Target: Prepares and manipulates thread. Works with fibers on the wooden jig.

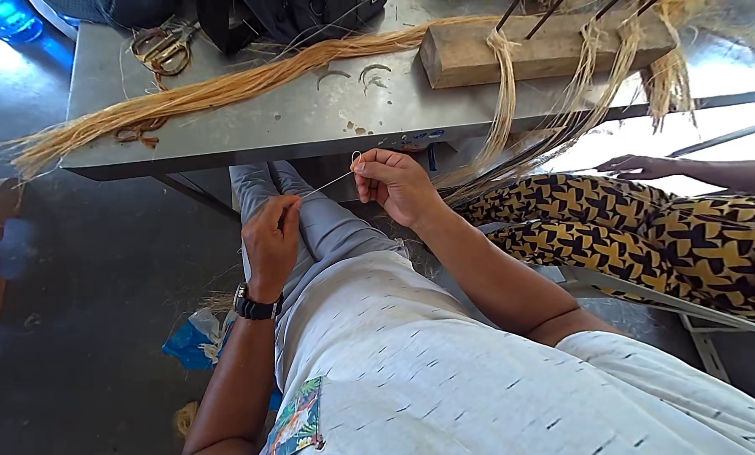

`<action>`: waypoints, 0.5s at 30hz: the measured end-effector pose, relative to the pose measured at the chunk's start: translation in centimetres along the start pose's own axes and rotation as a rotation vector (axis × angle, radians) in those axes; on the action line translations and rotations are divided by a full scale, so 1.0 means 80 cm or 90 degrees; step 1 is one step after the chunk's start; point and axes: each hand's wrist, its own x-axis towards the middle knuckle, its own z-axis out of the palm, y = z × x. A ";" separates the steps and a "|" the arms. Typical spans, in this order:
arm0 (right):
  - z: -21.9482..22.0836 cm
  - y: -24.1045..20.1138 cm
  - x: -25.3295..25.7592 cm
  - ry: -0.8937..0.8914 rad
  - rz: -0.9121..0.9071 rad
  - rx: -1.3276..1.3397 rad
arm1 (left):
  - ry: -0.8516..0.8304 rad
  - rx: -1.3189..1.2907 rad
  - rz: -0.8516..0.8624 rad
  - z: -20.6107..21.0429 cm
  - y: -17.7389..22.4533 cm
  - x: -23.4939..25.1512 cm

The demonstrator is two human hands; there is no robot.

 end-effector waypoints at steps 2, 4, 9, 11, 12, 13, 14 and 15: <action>0.000 0.002 -0.001 0.007 0.002 0.007 | 0.008 0.003 -0.003 0.000 -0.001 -0.001; 0.001 0.002 -0.002 0.008 0.001 0.008 | 0.027 0.006 -0.007 0.000 -0.002 -0.001; 0.007 0.000 -0.004 -0.014 0.011 0.016 | 0.066 -0.077 -0.097 0.006 0.002 0.003; 0.012 0.003 -0.005 -0.024 0.014 0.022 | 0.039 -0.180 -0.162 0.010 0.011 0.005; 0.015 0.006 -0.004 -0.028 0.017 0.023 | 0.019 -0.223 -0.177 0.014 0.016 0.006; 0.018 0.008 -0.004 -0.030 0.021 0.022 | -0.004 -0.250 -0.178 0.018 0.020 0.006; 0.021 0.011 -0.003 -0.031 0.026 0.019 | -0.028 -0.262 -0.173 0.023 0.025 0.006; 0.024 0.014 -0.001 -0.031 0.030 0.013 | -0.046 -0.263 -0.164 0.029 0.029 0.006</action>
